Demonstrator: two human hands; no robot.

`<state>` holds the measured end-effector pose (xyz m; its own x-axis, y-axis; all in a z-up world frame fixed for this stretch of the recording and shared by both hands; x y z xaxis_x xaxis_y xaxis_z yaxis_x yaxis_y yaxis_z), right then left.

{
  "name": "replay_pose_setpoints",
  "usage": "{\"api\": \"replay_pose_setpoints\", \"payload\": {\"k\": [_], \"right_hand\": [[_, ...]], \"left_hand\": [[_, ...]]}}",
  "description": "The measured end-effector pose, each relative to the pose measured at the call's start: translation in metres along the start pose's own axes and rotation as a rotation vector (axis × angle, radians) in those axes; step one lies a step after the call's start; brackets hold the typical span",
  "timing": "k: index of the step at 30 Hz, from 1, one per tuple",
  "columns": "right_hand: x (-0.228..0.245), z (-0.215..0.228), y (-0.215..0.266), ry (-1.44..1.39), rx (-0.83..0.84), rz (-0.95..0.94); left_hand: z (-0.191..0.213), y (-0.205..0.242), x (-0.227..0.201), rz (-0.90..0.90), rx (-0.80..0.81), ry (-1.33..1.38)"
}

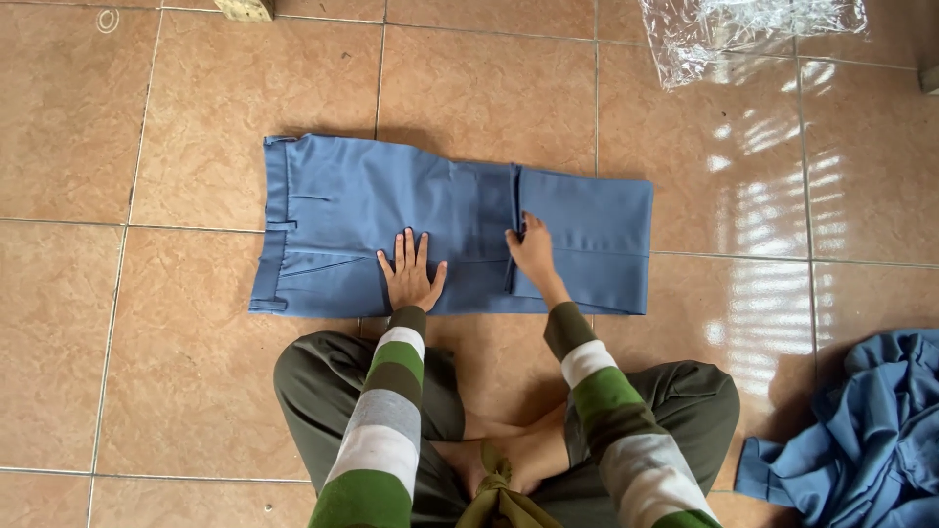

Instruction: Folding a pair of blue pants into a neat square while sitting on the floor.

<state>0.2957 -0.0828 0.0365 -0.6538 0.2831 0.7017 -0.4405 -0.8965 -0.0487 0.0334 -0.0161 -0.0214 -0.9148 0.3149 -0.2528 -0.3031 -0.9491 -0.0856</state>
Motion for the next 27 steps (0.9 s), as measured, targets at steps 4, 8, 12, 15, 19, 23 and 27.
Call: {"api": "replay_pose_setpoints", "payload": {"k": [4, 8, 12, 15, 19, 23, 27], "right_hand": [[0.01, -0.06, 0.001, -0.008, 0.091, -0.014], [0.025, -0.083, 0.003, 0.035, 0.163, -0.078], [0.059, -0.081, 0.006, 0.083, 0.18, -0.013], [0.057, -0.1, 0.016, 0.195, 0.258, 0.116], [0.069, -0.076, 0.018, 0.119, 0.344, 0.132], [0.08, -0.022, 0.021, 0.142, 0.03, 0.318], [0.043, 0.001, 0.039, 0.436, -0.035, 0.122]], "left_hand": [[0.014, 0.0, -0.004, 0.006, -0.015, 0.046], [0.019, 0.0, -0.006, 0.014, 0.003, 0.074], [0.017, 0.0, -0.006, 0.037, 0.046, 0.089], [0.017, 0.0, -0.005, 0.045, 0.046, 0.099], [0.02, 0.0, -0.006, 0.042, 0.054, 0.134], [0.019, -0.001, -0.007, 0.051, 0.069, 0.127], [0.015, 0.001, -0.007, 0.015, -0.057, 0.053]]}}
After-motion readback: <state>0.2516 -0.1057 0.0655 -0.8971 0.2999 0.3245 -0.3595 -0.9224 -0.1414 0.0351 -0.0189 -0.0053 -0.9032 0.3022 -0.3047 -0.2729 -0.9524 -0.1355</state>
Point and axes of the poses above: each hand's wrist, its own y-axis away from the middle knuckle, its own z-axis out of the back of the hand, x = y × z, the point moved 4 cm from there along -y, towards the middle knuckle, and after that the axes turned 10 degrees about z, right-handed, at the moved point
